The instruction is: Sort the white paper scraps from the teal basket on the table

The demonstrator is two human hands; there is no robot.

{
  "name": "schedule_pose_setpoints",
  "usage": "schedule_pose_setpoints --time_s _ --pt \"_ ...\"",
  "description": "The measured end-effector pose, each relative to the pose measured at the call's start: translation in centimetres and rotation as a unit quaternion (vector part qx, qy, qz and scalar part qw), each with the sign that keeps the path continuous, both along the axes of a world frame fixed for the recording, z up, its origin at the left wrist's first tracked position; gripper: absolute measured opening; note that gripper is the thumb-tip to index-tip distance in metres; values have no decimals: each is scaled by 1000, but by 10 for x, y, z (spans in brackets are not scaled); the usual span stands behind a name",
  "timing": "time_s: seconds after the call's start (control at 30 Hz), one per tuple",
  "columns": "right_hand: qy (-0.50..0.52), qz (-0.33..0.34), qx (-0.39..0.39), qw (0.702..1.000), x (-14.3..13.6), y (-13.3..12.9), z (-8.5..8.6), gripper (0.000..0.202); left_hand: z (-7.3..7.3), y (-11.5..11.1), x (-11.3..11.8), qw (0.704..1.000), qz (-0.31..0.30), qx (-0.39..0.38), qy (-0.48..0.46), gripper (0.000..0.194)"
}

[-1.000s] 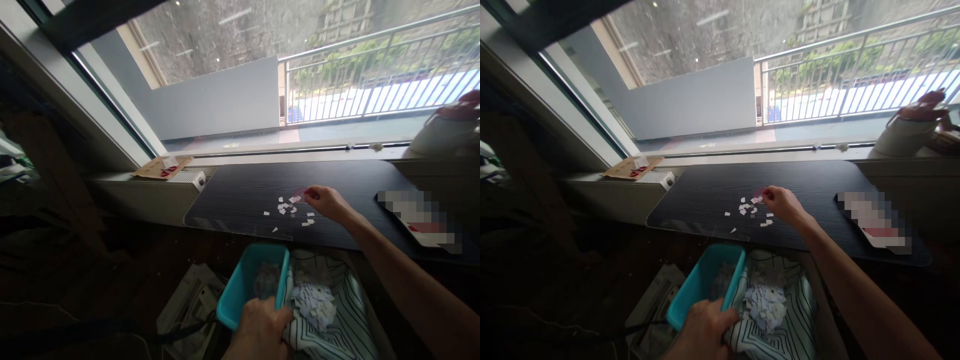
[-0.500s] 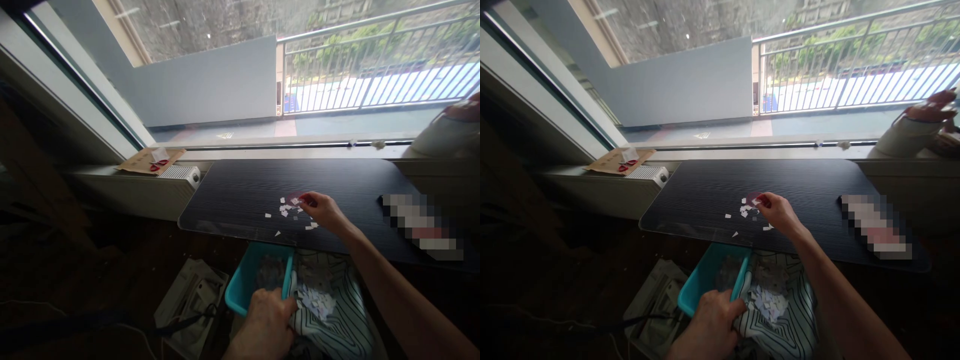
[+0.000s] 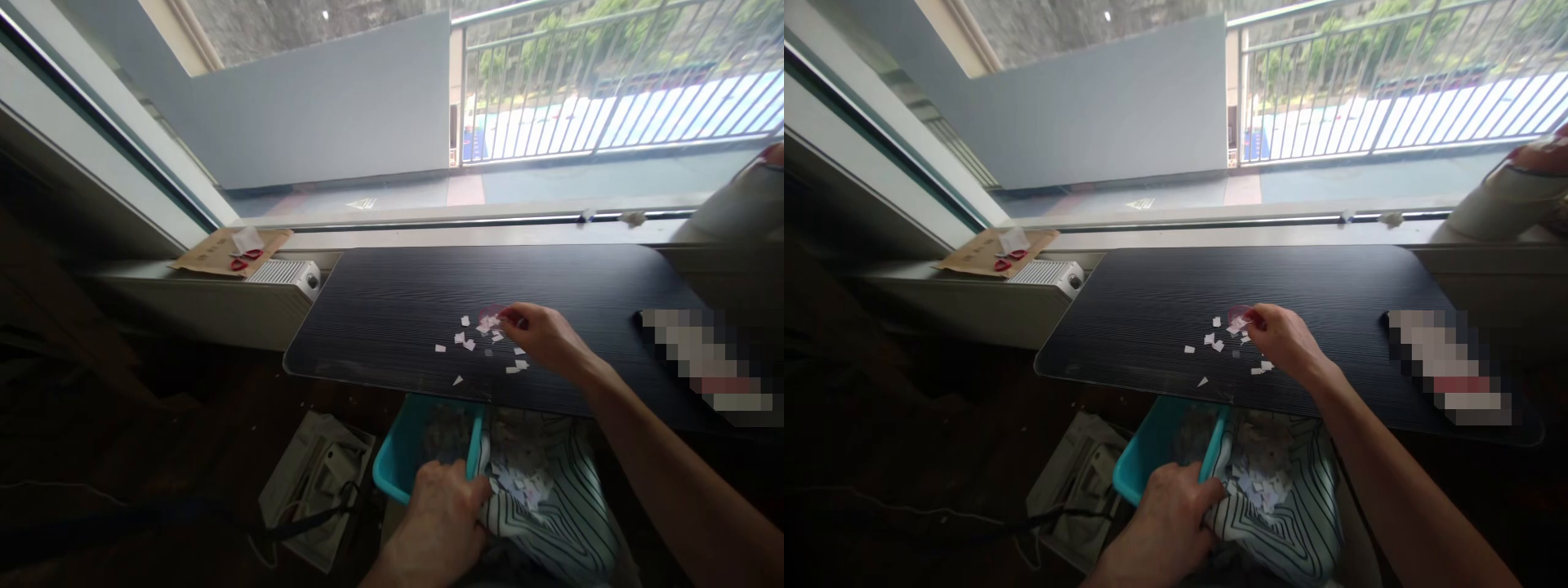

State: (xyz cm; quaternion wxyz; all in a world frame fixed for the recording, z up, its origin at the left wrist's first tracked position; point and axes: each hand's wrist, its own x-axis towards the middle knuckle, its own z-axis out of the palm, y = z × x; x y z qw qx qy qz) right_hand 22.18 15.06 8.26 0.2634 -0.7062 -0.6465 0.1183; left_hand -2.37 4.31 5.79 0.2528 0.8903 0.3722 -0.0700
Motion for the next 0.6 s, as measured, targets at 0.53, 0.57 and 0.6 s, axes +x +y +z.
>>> schedule_pose_setpoints --time_s 0.53,0.57,0.6 --pt "31 -84 48 995 22 -54 -5 21 17 2 13 998 -42 8 39 15" --pt "23 -84 44 995 24 -56 -6 21 18 2 14 998 -45 8 38 15" --pt "15 -87 44 995 25 -58 -7 21 18 1 15 998 -47 9 36 15"
